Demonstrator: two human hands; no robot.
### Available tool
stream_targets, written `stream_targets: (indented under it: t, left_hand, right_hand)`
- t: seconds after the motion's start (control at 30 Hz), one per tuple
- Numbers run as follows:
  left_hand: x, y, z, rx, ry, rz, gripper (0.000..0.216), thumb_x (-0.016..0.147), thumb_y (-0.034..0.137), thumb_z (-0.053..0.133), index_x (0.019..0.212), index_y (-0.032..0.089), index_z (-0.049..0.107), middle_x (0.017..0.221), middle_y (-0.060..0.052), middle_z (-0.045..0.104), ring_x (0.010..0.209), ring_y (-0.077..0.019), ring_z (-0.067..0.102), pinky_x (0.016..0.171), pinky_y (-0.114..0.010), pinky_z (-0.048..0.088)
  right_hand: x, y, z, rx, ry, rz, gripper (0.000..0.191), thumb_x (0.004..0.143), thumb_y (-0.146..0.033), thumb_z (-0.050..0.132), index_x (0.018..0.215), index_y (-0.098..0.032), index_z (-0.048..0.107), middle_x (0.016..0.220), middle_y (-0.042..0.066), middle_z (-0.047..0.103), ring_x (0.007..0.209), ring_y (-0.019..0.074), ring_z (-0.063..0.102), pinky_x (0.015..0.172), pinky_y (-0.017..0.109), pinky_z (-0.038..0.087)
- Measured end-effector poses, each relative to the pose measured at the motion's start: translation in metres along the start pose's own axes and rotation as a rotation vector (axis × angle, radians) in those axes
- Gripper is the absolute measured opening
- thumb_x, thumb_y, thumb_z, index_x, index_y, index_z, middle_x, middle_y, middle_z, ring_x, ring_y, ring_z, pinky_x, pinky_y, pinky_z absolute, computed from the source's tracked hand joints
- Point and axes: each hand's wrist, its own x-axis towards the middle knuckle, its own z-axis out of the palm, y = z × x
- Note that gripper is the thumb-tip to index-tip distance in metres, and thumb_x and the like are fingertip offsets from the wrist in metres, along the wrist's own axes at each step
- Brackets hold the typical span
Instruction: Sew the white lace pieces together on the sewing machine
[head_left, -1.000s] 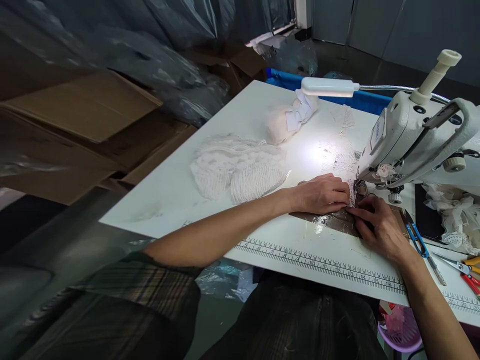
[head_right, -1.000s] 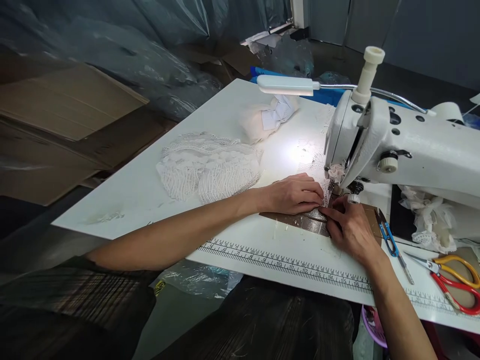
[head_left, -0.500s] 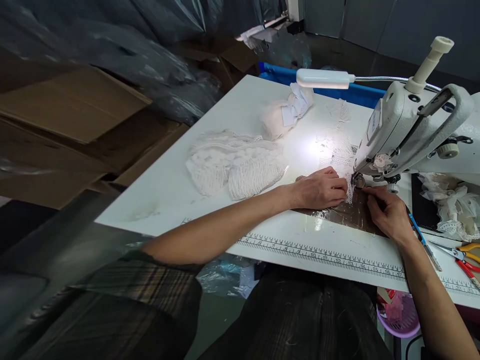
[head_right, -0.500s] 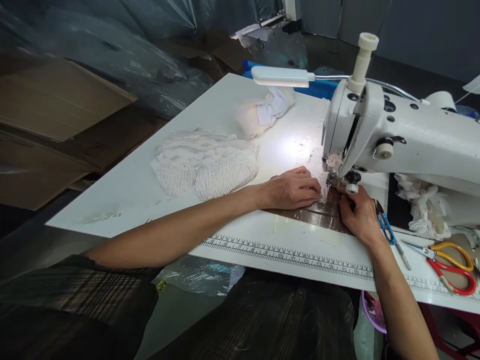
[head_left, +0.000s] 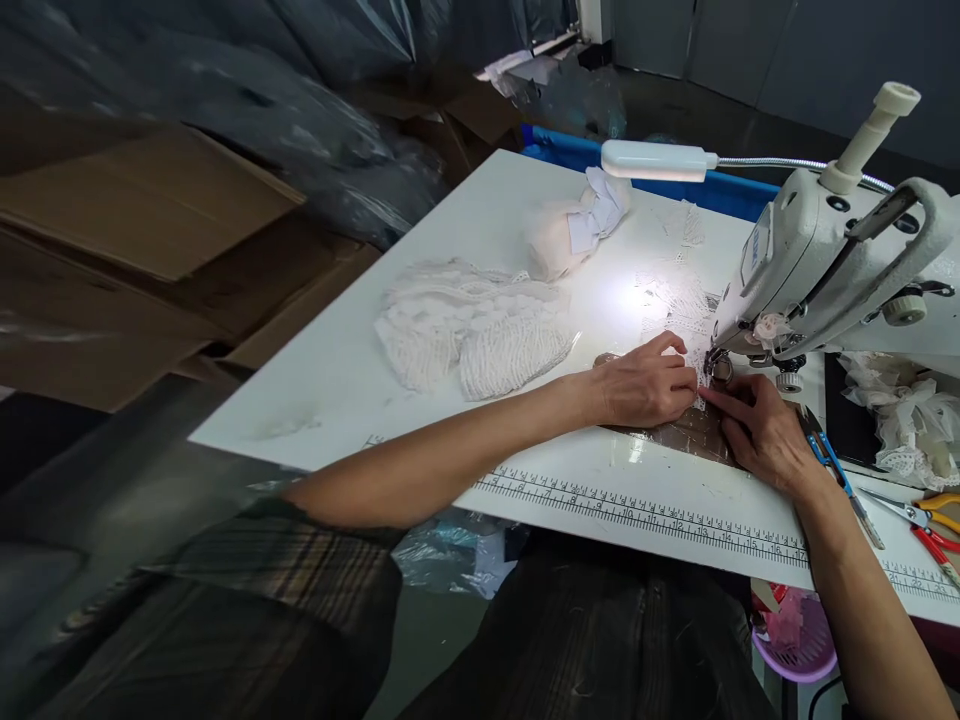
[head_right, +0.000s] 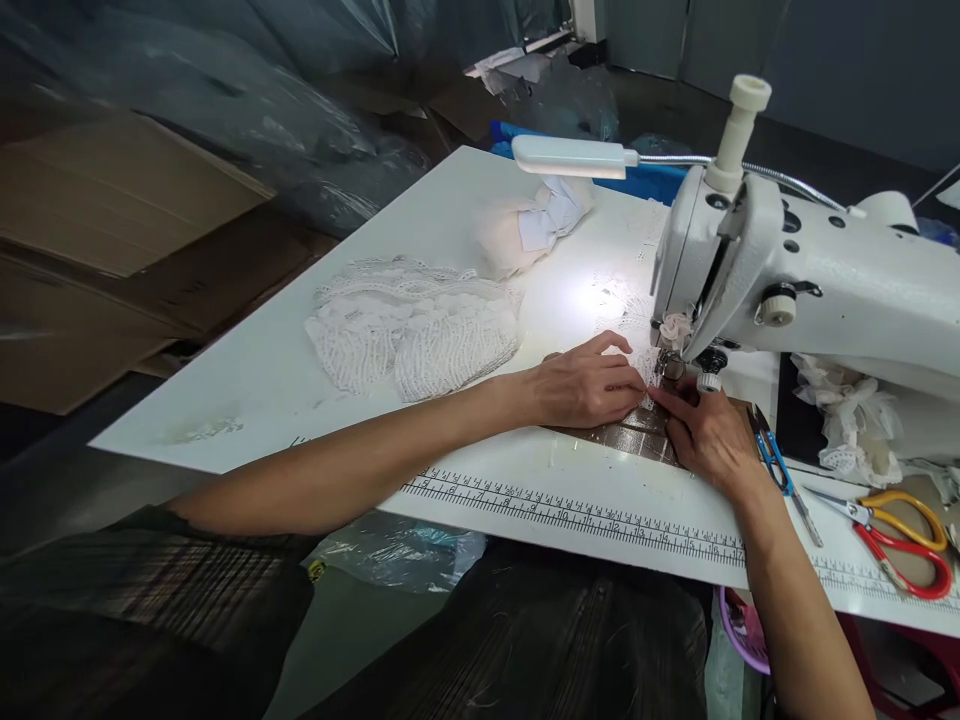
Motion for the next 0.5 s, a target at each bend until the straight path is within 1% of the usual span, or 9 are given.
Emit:
stream_targets:
  t: [0.07, 0.13, 0.2, 0.3, 0.4, 0.5]
  left_hand:
    - [0.0, 0.005, -0.002, 0.052, -0.003, 0.007, 0.032, 0.096, 0.021, 0.045, 0.076, 0.02, 0.069, 0.082, -0.004, 0.071, 0.072, -0.0164, 0.058, 0.092, -0.042, 0.041]
    - [0.0, 0.008, -0.002, 0.066, 0.006, 0.003, 0.03, 0.094, 0.024, 0.046, 0.076, 0.019, 0.07, 0.083, -0.006, 0.071, 0.072, -0.0179, 0.058, 0.09, -0.043, 0.04]
    - [-0.001, 0.009, -0.001, 0.05, 0.012, -0.016, 0.029, 0.092, 0.026, 0.048, 0.078, 0.019, 0.071, 0.086, -0.007, 0.072, 0.072, -0.0184, 0.058, 0.088, -0.042, 0.04]
    - [-0.003, 0.008, -0.001, 0.019, -0.012, -0.043, 0.027, 0.091, 0.029, 0.048, 0.08, 0.02, 0.071, 0.092, -0.006, 0.072, 0.075, -0.0191, 0.059, 0.088, -0.041, 0.038]
    - [-0.003, 0.005, -0.001, 0.001, -0.04, -0.06, 0.026, 0.091, 0.031, 0.049, 0.084, 0.02, 0.071, 0.095, -0.006, 0.072, 0.077, -0.0195, 0.059, 0.091, -0.042, 0.037]
    - [-0.004, 0.003, -0.001, -0.014, -0.037, -0.072, 0.027, 0.09, 0.032, 0.049, 0.091, 0.018, 0.072, 0.099, -0.007, 0.072, 0.079, -0.0207, 0.059, 0.091, -0.042, 0.037]
  right_hand:
    - [0.002, -0.001, -0.002, -0.064, -0.026, -0.052, 0.041, 0.091, -0.024, 0.045, 0.125, -0.027, 0.067, 0.108, 0.012, 0.06, 0.086, 0.0209, 0.059, 0.07, 0.035, 0.056]
    - [0.003, -0.002, -0.004, -0.098, -0.038, -0.051, 0.041, 0.092, -0.024, 0.044, 0.126, -0.027, 0.067, 0.108, 0.013, 0.06, 0.087, 0.0211, 0.059, 0.069, 0.035, 0.056]
    - [0.004, -0.004, -0.005, -0.116, -0.061, -0.028, 0.041, 0.092, -0.025, 0.044, 0.127, -0.027, 0.067, 0.108, 0.012, 0.061, 0.088, 0.021, 0.059, 0.069, 0.034, 0.057]
    - [0.005, -0.008, -0.005, -0.123, -0.084, 0.01, 0.042, 0.091, -0.024, 0.045, 0.127, -0.027, 0.066, 0.108, 0.012, 0.061, 0.086, 0.0204, 0.06, 0.067, 0.032, 0.056]
    - [0.007, -0.012, -0.003, -0.14, -0.073, 0.05, 0.042, 0.091, -0.024, 0.045, 0.126, -0.027, 0.067, 0.106, 0.012, 0.061, 0.083, 0.0199, 0.06, 0.063, 0.03, 0.055]
    - [0.01, -0.014, 0.0, -0.164, -0.054, 0.096, 0.042, 0.091, -0.024, 0.044, 0.126, -0.027, 0.067, 0.103, 0.012, 0.061, 0.078, 0.0192, 0.06, 0.058, 0.028, 0.051]
